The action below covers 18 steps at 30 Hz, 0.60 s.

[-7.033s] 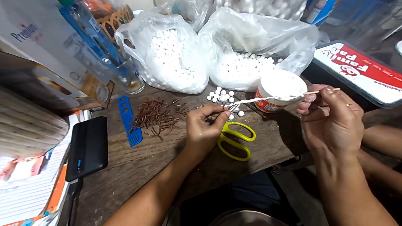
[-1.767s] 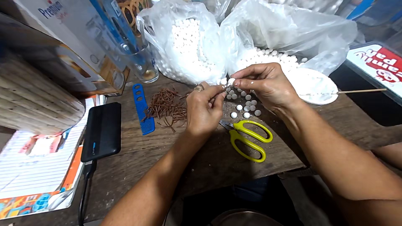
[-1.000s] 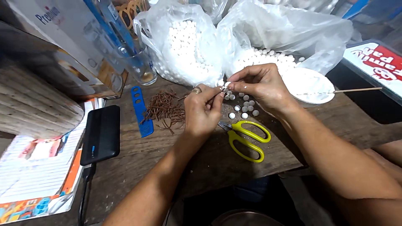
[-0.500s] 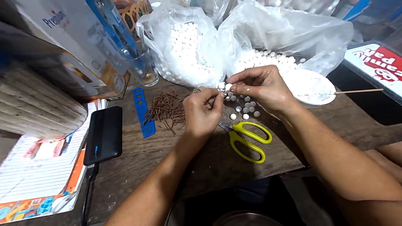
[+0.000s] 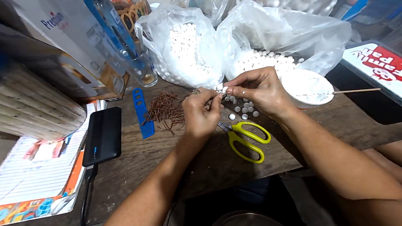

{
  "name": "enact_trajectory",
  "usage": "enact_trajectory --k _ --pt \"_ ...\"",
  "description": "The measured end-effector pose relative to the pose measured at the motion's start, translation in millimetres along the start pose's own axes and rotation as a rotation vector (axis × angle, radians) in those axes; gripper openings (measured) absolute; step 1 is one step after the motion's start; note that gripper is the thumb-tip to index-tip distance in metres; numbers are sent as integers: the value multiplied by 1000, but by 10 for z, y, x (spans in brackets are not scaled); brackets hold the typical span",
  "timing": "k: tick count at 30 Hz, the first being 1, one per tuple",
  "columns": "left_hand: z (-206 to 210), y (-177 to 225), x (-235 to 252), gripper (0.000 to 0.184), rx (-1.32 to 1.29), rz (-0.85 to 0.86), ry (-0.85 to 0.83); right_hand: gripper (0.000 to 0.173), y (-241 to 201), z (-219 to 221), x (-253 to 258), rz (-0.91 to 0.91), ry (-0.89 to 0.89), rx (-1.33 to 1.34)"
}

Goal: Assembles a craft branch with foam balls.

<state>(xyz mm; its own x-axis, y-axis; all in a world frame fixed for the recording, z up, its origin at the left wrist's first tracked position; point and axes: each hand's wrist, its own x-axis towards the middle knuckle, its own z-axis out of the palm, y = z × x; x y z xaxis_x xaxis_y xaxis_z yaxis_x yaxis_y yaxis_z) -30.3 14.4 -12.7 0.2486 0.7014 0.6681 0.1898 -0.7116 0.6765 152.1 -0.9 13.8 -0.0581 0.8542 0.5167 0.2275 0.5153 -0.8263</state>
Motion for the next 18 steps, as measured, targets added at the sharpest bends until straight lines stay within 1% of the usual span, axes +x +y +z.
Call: enact_trajectory --k 9,13,16,18 --pt "7 -2 2 8 15 31 32 9 16 58 -19 -54 24 -5" --pt "-22 19 14 7 -34 -49 -10 10 13 35 -9 -55 6 -58" --pt "-33 20 40 7 -76 -90 -5 20 3 -33 16 -97 -52 -137" --pt "-33 24 44 6 -90 -100 -5 19 11 -47 20 -127 -72 -175"
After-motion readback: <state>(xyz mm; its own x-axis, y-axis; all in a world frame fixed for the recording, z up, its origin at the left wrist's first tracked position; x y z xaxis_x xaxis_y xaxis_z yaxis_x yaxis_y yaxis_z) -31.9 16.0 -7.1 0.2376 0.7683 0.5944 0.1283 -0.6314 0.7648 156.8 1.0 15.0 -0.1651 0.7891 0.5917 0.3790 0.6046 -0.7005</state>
